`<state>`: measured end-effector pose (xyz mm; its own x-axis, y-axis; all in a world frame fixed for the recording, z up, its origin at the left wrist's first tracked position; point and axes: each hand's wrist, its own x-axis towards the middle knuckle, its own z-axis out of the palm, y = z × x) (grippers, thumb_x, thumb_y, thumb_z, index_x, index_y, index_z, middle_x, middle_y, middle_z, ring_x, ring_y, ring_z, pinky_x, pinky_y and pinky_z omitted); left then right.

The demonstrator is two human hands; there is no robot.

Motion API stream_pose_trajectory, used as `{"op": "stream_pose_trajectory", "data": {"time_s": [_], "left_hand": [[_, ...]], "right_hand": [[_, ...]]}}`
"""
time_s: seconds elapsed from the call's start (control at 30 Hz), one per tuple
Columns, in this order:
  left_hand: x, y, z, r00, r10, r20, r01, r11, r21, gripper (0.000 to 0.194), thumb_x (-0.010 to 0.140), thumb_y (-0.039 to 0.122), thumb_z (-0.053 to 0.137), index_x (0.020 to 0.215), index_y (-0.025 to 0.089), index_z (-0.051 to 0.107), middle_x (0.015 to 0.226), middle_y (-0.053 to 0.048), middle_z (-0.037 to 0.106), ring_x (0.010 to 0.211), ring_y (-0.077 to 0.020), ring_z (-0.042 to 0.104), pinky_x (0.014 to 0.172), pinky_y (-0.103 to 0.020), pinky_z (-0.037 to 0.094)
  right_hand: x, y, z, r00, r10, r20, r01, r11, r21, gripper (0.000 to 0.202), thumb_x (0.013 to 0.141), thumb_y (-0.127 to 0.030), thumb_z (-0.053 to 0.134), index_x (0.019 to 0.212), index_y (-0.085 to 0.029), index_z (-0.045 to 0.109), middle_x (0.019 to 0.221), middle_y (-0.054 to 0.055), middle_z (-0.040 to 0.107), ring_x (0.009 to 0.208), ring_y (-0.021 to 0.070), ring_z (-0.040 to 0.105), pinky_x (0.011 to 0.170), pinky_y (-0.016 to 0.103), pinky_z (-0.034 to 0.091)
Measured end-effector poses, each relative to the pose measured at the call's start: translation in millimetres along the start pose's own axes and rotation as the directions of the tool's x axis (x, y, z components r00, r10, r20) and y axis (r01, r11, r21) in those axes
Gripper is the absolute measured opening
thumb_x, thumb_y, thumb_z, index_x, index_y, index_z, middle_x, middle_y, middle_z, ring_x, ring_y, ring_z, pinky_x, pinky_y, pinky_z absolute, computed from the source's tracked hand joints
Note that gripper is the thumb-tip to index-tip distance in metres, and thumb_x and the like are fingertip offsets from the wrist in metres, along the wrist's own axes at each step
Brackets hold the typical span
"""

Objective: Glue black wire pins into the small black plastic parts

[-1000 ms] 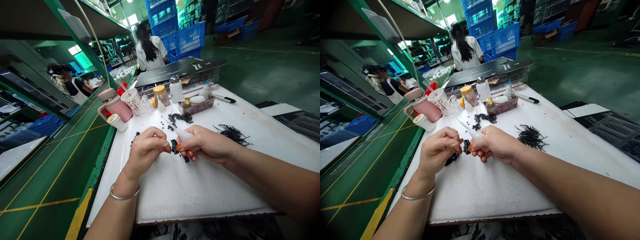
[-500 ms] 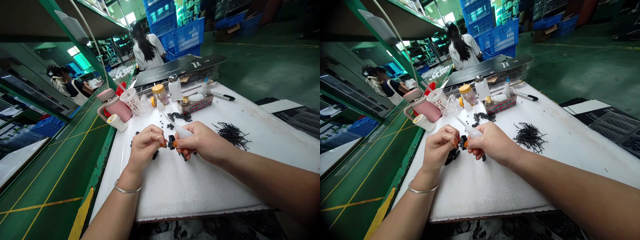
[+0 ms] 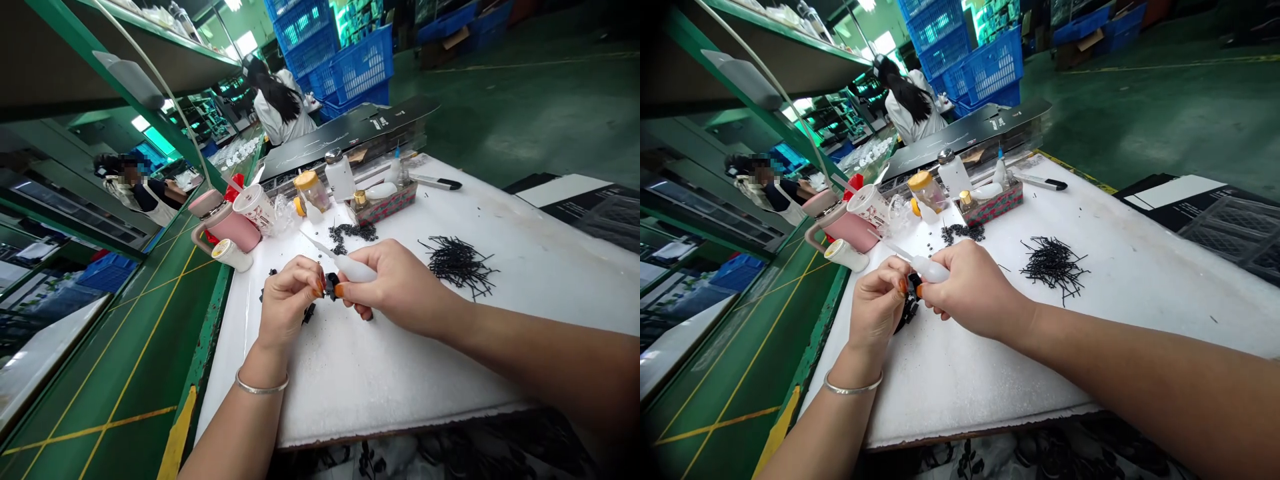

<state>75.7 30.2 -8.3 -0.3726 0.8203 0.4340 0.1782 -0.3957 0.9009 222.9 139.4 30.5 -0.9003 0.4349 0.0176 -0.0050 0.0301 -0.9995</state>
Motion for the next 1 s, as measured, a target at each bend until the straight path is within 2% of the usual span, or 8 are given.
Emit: {"op": "stream_pose_trajectory", "data": {"time_s": [0.17,0.37,0.47,0.57,0.63,0.7,0.83,1.0], "left_hand": [[1.9,0.7,0.1,1.0,-0.01,0.003,0.01,1.0,0.006,0.006,0.072,0.016,0.071,0.07,0.019,0.067,0.075,-0.003,0.053,0.071,-0.0132,0.052,0.065,-0.026,0.042],[3.5,0.5,-1.7,0.992,-0.077,-0.103,0.082,0.995,0.051,0.014,0.066,0.018,0.076,0.076,0.017,0.067,0.076,-0.002,0.057,0.07,-0.0119,0.053,0.065,-0.023,0.044],[3.7,6.5,-11.3,0.968,-0.122,-0.218,0.138,0.989,0.057,0.013,0.071,0.023,0.073,0.081,0.02,0.067,0.075,-0.001,0.058,0.064,-0.0103,0.053,0.06,-0.022,0.045],[4.4,15.7,-25.8,0.937,-0.136,-0.322,0.196,0.968,0.16,0.012,0.073,0.029,0.071,0.08,0.02,0.068,0.076,-0.001,0.06,0.063,-0.0104,0.053,0.056,-0.021,0.044],[5.0,19.4,-33.9,0.939,-0.146,-0.311,0.261,0.891,0.37,0.014,0.072,0.03,0.07,0.078,0.018,0.071,0.075,-0.003,0.062,0.065,-0.0123,0.053,0.058,-0.022,0.043],[5.2,18.7,-38.5,0.959,-0.146,-0.242,0.269,0.736,0.621,0.013,0.073,0.029,0.068,0.077,0.018,0.073,0.077,-0.004,0.064,0.069,-0.015,0.054,0.062,-0.025,0.042],[3.2,6.8,-39.0,0.991,-0.106,-0.08,0.118,0.418,0.901,0.014,0.076,0.026,0.064,0.084,0.023,0.075,0.081,-0.006,0.064,0.078,-0.0205,0.052,0.073,-0.033,0.04],[0.5,-4.1,-36.8,0.994,-0.11,-0.019,0.048,0.269,0.962,0.014,0.071,0.018,0.067,0.082,0.023,0.075,0.08,-0.008,0.061,0.079,-0.0241,0.047,0.07,-0.034,0.036]], "right_hand": [[5.6,4.9,-3.4,0.996,0.079,0.051,-0.083,0.993,0.083,0.007,0.066,-0.011,0.06,0.061,-0.014,0.056,0.055,0.0,0.059,0.044,0.0096,0.052,0.042,0.02,0.046],[11.9,4.0,-11.2,0.985,0.148,0.09,-0.16,0.977,0.144,0.008,0.064,-0.01,0.062,0.068,-0.013,0.056,0.057,0.0,0.06,0.045,0.0078,0.051,0.042,0.018,0.045],[15.3,0.6,-23.4,0.973,0.17,0.155,-0.172,0.985,-0.001,0.007,0.064,-0.013,0.064,0.065,-0.013,0.057,0.057,0.002,0.06,0.047,0.0091,0.052,0.043,0.019,0.044],[19.3,1.8,-37.3,0.945,0.197,0.261,-0.117,0.949,-0.293,0.006,0.065,-0.015,0.064,0.06,-0.014,0.06,0.053,0.002,0.059,0.047,0.0118,0.052,0.043,0.021,0.04],[21.6,4.7,-43.6,0.922,0.232,0.311,-0.069,0.886,-0.459,0.006,0.065,-0.014,0.062,0.059,-0.015,0.063,0.053,0.003,0.061,0.049,0.0134,0.054,0.044,0.023,0.038],[22.9,7.4,-46.7,0.894,0.283,0.348,-0.047,0.831,-0.555,0.009,0.064,-0.011,0.059,0.059,-0.016,0.064,0.056,0.003,0.063,0.053,0.0148,0.056,0.047,0.023,0.039],[24.5,8.6,-50.2,0.851,0.328,0.41,-0.033,0.812,-0.583,0.014,0.065,-0.012,0.057,0.071,-0.017,0.07,0.065,0.003,0.067,0.057,0.0152,0.058,0.051,0.024,0.043],[28.8,2.3,-61.9,0.956,0.207,0.208,-0.046,0.805,-0.591,0.009,0.069,-0.023,0.062,0.072,-0.016,0.068,0.063,0.004,0.064,0.057,0.0148,0.055,0.05,0.024,0.04]]}}
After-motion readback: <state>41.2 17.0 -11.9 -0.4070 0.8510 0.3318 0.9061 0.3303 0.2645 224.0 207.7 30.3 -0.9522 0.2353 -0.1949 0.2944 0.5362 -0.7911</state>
